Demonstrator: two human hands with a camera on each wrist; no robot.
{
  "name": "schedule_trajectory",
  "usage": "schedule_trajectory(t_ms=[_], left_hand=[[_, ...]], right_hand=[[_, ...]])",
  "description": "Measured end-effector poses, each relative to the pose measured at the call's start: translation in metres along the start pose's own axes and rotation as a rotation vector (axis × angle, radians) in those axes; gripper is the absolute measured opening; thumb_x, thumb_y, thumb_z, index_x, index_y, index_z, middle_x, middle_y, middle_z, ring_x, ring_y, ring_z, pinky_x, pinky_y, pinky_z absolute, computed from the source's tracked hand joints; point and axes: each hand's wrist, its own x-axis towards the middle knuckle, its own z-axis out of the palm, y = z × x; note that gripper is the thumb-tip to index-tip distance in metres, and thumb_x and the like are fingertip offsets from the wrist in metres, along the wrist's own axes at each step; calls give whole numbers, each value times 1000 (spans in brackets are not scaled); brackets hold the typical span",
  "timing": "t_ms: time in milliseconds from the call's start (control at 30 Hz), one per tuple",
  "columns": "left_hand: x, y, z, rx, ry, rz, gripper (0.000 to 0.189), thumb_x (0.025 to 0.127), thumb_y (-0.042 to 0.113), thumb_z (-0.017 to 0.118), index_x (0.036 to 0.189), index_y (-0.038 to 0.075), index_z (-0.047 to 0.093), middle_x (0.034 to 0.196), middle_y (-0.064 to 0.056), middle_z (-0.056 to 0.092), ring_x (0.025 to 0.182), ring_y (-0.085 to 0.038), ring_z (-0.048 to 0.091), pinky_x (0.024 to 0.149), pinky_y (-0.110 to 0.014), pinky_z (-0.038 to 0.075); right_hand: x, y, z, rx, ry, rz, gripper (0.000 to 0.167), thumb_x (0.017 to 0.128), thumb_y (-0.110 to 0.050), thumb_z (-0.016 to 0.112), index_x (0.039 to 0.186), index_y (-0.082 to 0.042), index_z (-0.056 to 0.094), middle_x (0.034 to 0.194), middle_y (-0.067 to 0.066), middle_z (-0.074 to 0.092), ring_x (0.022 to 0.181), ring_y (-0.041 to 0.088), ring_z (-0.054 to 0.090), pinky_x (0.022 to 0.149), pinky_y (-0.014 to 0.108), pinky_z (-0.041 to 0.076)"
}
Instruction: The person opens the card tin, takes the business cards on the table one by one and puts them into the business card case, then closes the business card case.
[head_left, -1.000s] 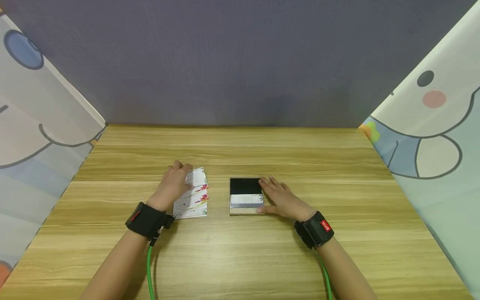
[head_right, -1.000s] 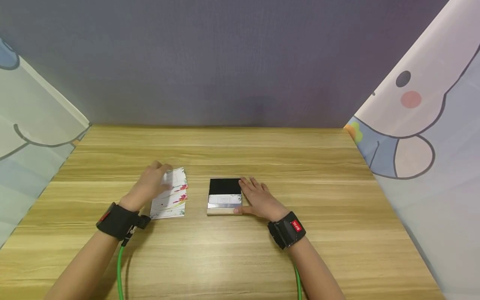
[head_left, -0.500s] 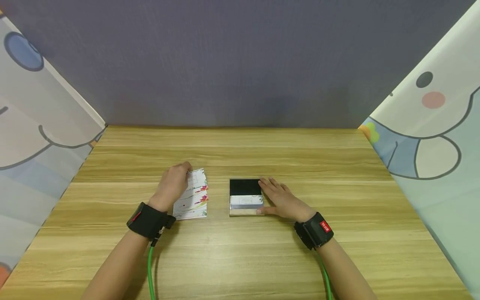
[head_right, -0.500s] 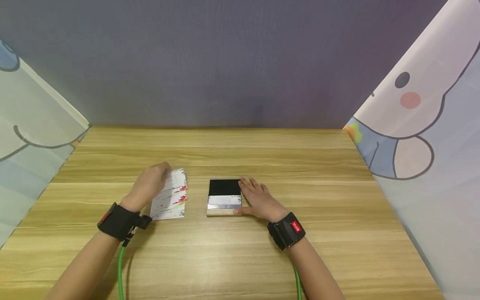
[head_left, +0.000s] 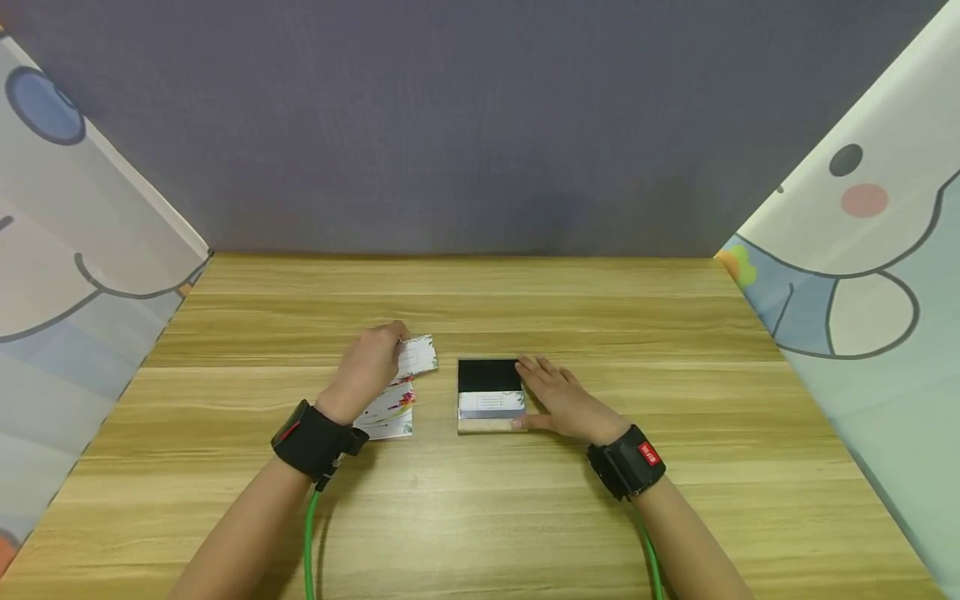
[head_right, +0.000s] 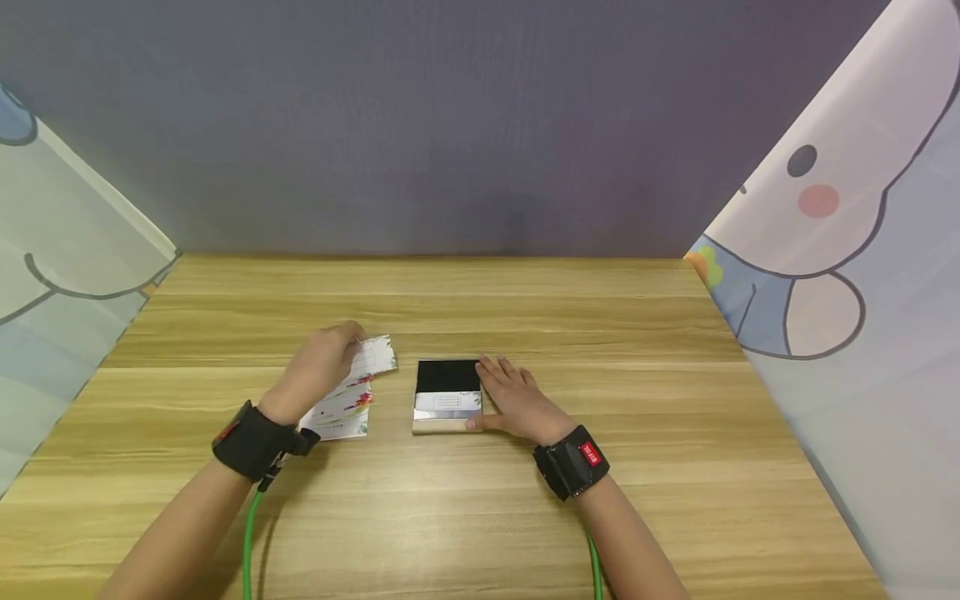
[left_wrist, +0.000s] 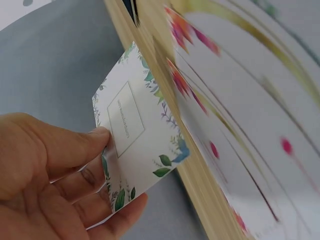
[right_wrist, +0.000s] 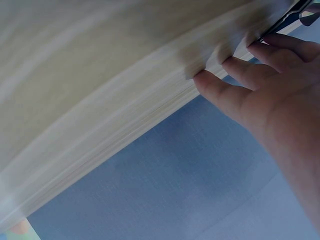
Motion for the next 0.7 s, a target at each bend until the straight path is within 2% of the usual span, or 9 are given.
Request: schedule_trajectory(t_ms=[100,233,467,567,700], left_hand=[[2,7,2,-29,-34,11,18,95,-11,60,112,-8,66,102,-24,71,77,-28,66,61,-37,52],[5,18,5,-53,-61,32,19,95,-9,62,113,-6,66,104,-23,71,78,-25,65,62,-33,51],[13,38,15,-85,-57,136,17,95,-8,64,111,-6,67,102,-21,72,72,-21,61,62,-32,50],[16,46,19,-81,-55,167,15,95,-7,65,109,-5,68,101,-19,73,76,-22,65,64,-32,52],[19,58,23,-85,-80,172,14,95,-5,66,109,-3,68,102,-17,73,82,-24,68,67,-33,55]], right_hand=[[0,0,0,1,2,0,89,97,-42,68,157,7,24,166,23,18,152,45,12,119,64,14],[0,0,0,3,6,-2,89,97,-42,68,157,7,25,166,23,18,152,45,12,119,65,14],[-1,1,1,-3,11,-7,89,97,-41,68,157,8,25,166,23,18,152,46,12,118,65,15],[0,2,1,-3,12,-8,89,97,-42,68,157,8,26,166,23,19,152,46,13,118,65,15],[0,2,1,-8,12,-5,89,96,-43,68,156,8,26,166,23,19,152,45,13,118,65,15]])
